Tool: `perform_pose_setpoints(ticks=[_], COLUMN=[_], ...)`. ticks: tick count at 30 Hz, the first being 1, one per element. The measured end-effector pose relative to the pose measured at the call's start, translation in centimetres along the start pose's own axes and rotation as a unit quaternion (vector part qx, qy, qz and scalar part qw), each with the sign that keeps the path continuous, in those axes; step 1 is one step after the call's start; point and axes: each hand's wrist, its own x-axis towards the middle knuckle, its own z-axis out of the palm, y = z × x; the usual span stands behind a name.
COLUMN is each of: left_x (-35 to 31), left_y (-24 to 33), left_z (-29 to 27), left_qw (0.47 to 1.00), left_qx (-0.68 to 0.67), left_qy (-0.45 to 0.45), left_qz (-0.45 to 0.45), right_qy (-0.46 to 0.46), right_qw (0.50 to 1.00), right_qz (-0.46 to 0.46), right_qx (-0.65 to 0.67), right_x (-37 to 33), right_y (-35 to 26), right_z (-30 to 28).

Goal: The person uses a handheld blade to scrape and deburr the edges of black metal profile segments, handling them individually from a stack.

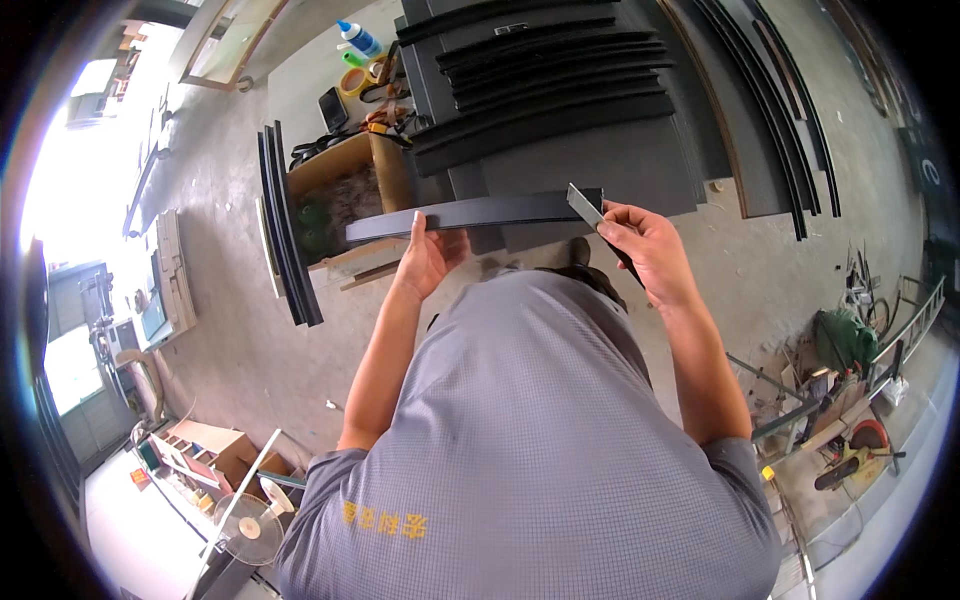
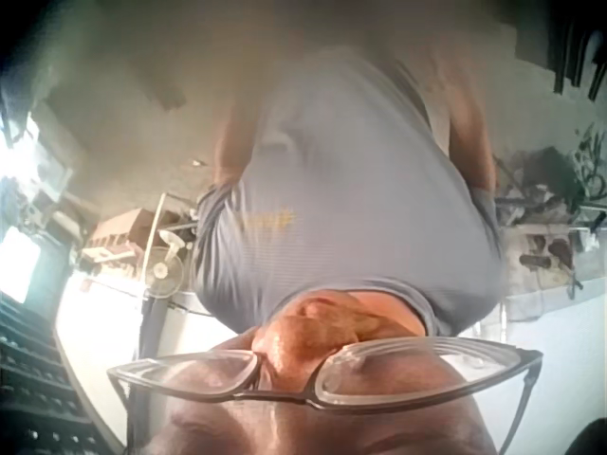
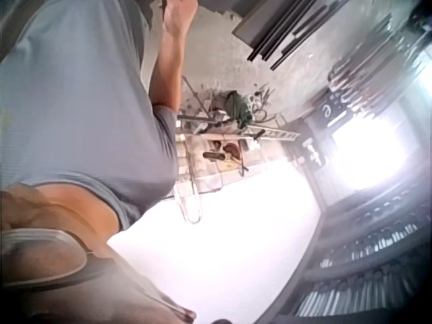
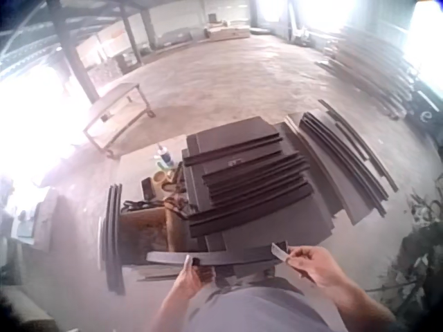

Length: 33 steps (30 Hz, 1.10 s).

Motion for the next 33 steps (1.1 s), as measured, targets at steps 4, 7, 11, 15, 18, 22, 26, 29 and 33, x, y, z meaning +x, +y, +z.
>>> perform_pose_setpoints(ticks=[4,7,11,15,18,22,26,29,33], left_x=[-4.1,-6.7,-3.0,-4.3,-6.3,-9.2,-10.0,-9.9,-9.9], left_y=[4.7,5.8,4.5,5.3,5.1,4.7,4.5,4.3,4.5], left_z=[3.7,8.4,13.2,15.7,16.8,17.7,18.2,18.2,18.1], left_qw=[0.860,0.710,0.582,0.606,0.617,0.643,0.661,0.675,0.667], left_qx=[0.505,0.626,0.606,0.676,0.686,0.703,0.705,0.695,0.704], left_qy=[0.074,0.043,-0.174,-0.193,-0.172,-0.128,-0.146,-0.145,-0.140], left_qz=[-0.016,0.320,0.514,0.372,0.345,0.275,0.213,0.201,0.201], right_qy=[0.014,0.013,0.011,0.017,0.126,0.143,0.169,0.177,0.163], right_qw=[1.000,1.000,1.000,0.999,0.987,0.962,0.908,0.895,0.883], right_qz=[0.000,-0.004,-0.013,-0.049,-0.081,-0.159,-0.229,-0.241,-0.249], right_qx=[0.006,-0.003,0.017,0.004,-0.062,-0.168,-0.309,-0.331,-0.362], right_x=[-0.4,-0.3,-0.8,-1.7,-2.1,-4.1,-5.6,-5.8,-5.8], right_y=[0.0,0.0,-1.7,-2.5,-2.6,-1.6,-1.5,-1.3,-1.8], right_z=[0.0,-0.2,1.1,-0.2,-1.3,-0.5,0.9,1.6,2.3])
